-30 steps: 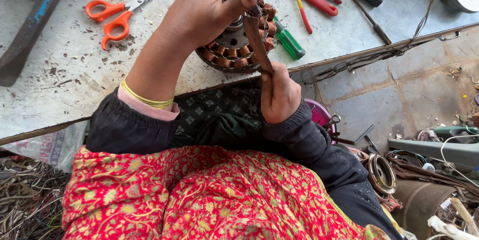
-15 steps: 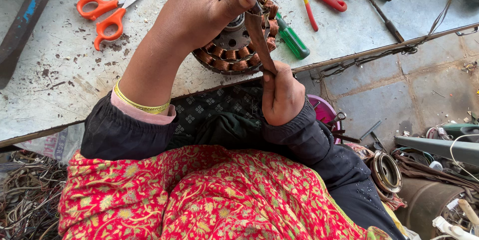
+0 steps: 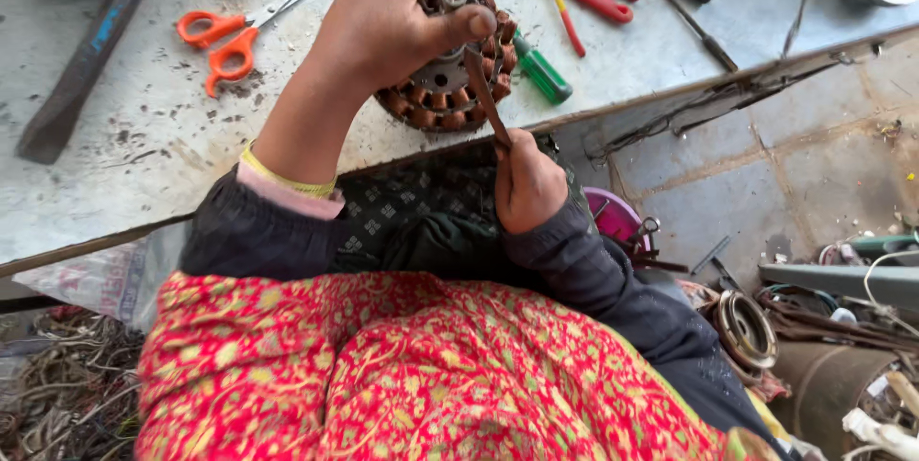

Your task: The person retrieves pliers from a bucket and uses them to adjust copper windings on a motor armature. They then switch to a metal rod to continue pressing and shaping the windings on the same component.

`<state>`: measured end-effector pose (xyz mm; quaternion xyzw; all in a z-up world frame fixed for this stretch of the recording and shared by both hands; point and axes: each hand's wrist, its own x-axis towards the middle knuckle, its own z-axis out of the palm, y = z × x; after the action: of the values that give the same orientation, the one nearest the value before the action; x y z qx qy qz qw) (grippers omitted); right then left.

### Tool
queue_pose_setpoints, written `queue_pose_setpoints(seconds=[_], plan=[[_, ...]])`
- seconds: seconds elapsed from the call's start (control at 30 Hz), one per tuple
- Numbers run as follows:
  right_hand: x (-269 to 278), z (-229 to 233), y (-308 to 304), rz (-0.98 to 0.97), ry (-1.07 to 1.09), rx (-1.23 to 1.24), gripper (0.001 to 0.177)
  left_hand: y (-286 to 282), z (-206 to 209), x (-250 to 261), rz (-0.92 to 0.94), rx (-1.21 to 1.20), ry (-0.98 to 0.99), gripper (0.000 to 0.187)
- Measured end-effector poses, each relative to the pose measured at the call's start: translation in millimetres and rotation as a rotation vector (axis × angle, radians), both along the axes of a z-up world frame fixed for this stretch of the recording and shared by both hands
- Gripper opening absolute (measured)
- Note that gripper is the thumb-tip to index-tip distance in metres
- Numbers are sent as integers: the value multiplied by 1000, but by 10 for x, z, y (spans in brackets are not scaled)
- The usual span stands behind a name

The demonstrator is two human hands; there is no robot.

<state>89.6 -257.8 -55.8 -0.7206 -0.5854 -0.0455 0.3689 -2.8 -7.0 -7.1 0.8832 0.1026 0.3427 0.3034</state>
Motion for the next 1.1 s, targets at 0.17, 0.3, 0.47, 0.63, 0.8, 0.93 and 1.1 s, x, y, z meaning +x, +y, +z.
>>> queue_pose_setpoints(seconds=[0.17,0.3,0.47,0.63,0.8,0.93,1.1], plan=[[-45,-5,-4,-19,5,27,20,-24,114,1,-19,-69,45,104],[-94,-34,-33,-45,-10,47,20,-53,153,-3,-12,-96,56,100],[-142,-101,-50,-113,-59,70,19,-80,153,3,-20,-137,67,97],[-204,-102,-64,-123,-62,128,19,-92,118,59,-20,-94,43,99],[-102,42,-111,-123,-60,44,17,-88,92,53,-57,-213,89,113],[-16,-101,-187,-108,-99,28,20,-71,-7,75,-24,-131,96,116],[-133,-328,-509,-118,0,49,16,-19,15,90,-46,-193,68,113]])
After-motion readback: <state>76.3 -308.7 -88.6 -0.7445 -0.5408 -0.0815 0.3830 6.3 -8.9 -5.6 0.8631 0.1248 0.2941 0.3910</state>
